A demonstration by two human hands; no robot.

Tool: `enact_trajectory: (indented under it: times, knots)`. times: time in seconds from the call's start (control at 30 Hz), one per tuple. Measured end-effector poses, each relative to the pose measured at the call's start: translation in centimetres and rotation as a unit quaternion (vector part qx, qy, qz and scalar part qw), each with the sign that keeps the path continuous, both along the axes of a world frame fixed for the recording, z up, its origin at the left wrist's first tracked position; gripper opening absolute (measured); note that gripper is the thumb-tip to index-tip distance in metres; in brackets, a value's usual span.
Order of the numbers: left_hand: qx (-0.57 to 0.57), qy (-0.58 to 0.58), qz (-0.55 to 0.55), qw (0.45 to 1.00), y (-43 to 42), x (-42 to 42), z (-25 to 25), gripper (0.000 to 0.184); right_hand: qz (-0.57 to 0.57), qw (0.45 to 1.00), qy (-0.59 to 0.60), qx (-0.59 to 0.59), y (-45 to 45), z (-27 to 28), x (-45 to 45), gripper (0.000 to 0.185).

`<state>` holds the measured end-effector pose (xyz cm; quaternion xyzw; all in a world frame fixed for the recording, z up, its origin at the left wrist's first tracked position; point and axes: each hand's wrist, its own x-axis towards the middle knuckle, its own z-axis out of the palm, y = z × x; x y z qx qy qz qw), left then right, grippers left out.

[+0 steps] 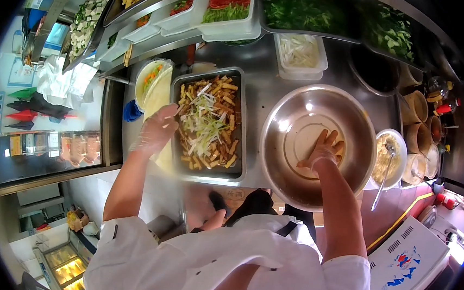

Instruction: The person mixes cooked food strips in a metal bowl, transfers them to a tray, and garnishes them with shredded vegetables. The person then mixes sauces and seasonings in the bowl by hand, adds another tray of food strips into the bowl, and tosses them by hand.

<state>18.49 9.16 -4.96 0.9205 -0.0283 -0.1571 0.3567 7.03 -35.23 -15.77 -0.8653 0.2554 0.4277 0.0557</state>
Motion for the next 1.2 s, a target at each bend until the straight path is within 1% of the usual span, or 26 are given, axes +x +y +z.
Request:
enact_trajectory:
  times: [0.03, 0.13, 0.2, 0.27, 0.37, 0.4, 0.43, 0.47, 0.53, 0.63, 0.73, 0.77, 0.8, 0.83, 0.87, 0.9, 1.0, 1.03, 1.13, 1.17, 1.2]
  knots:
    - [0.014, -0.023, 0.005, 1.000, -0.2, 0.3, 0.0, 0.042, 0.000, 1.000, -0.004, -0.001, -0.2, -0.9, -0.1, 0.155]
    - [0.114, -0.164, -0.098, 0.975, -4.5, 2.1, 4.1, 0.034, 0.001, 1.000, -0.010, -0.001, -0.4, -1.3, -0.2, 0.155]
    - [0.102, -0.267, -0.174, 0.942, -8.2, 5.2, 6.3, 0.030, -0.004, 1.000, -0.014, -0.001, -0.5, -0.5, 0.2, 0.155]
    - [0.101, -0.361, -0.246, 0.894, -11.4, 9.3, 7.3, 0.030, -0.008, 1.000, -0.009, 0.004, -0.5, 0.2, 0.2, 0.155]
    - [0.144, -0.377, -0.253, 0.879, -15.9, 16.4, 6.7, 0.034, -0.018, 1.000, -0.013, 0.016, -0.9, -0.2, 0.0, 0.156]
    - [0.174, -0.353, -0.227, 0.891, -17.3, 18.9, 6.8, 0.035, -0.022, 1.000, -0.010, 0.021, -1.0, -0.1, 0.2, 0.156]
    - [0.190, -0.322, -0.170, 0.912, -18.7, 21.1, 6.4, 0.038, -0.027, 0.999, -0.011, 0.027, -1.1, 0.0, 0.5, 0.156]
    - [0.156, -0.200, -0.132, 0.958, -20.2, 23.0, 7.1, 0.043, -0.032, 0.999, -0.009, 0.034, -1.3, 0.0, 0.5, 0.156]
    - [0.180, -0.147, -0.155, 0.960, -21.2, 28.0, 5.0, 0.041, -0.036, 0.998, -0.008, 0.044, -1.5, -0.4, 0.3, 0.156]
    - [0.259, -0.078, -0.213, 0.939, -22.6, 30.0, 3.9, 0.037, -0.039, 0.998, -0.011, 0.050, -1.7, -0.8, 0.1, 0.156]
    - [0.218, -0.133, -0.168, 0.952, -21.8, 30.5, 4.4, 0.031, -0.048, 0.997, -0.010, 0.057, -1.9, -0.3, 0.1, 0.156]
    - [0.153, -0.055, -0.068, 0.984, -21.6, 30.1, 5.1, 0.028, -0.048, 0.997, -0.010, 0.058, -1.9, -0.4, 0.0, 0.156]
    - [0.018, -0.050, -0.011, 0.999, -20.6, 30.0, 4.6, 0.026, -0.046, 0.997, -0.010, 0.059, -1.8, -0.4, 0.0, 0.156]
    - [-0.119, -0.046, 0.046, 0.991, -19.2, 30.2, 3.5, 0.025, -0.050, 0.997, -0.009, 0.058, -1.8, -0.2, 0.1, 0.156]
    - [-0.254, -0.042, 0.102, 0.961, -18.7, 28.9, 4.0, 0.024, -0.053, 0.997, -0.007, 0.057, -1.8, 0.2, 0.1, 0.156]
    - [-0.295, -0.046, 0.148, 0.943, -18.1, 27.7, 4.5, 0.020, -0.055, 0.997, -0.005, 0.056, -1.6, 0.4, 0.3, 0.156]
    - [-0.447, -0.033, 0.195, 0.872, -15.2, 23.9, 5.1, 0.025, -0.029, 0.999, 0.004, 0.033, -1.4, -0.3, 0.3, 0.159]
    - [-0.458, -0.031, 0.202, 0.865, -14.4, 22.0, 5.7, 0.027, -0.029, 0.999, 0.004, 0.031, -1.3, -0.1, 0.4, 0.158]
    - [-0.474, 0.021, 0.160, 0.866, -7.7, 18.3, 4.0, 0.029, -0.025, 0.999, 0.011, 0.021, -0.9, 0.3, 0.5, 0.156]
    - [-0.452, 0.009, 0.171, 0.875, -7.0, 14.9, 4.7, 0.030, -0.022, 1.000, 0.013, 0.014, -0.8, 0.1, 0.6, 0.156]
    - [-0.385, 0.017, 0.186, 0.904, -5.9, 12.2, 4.3, 0.029, -0.019, 1.000, 0.016, 0.006, -0.7, -0.1, 0.6, 0.156]
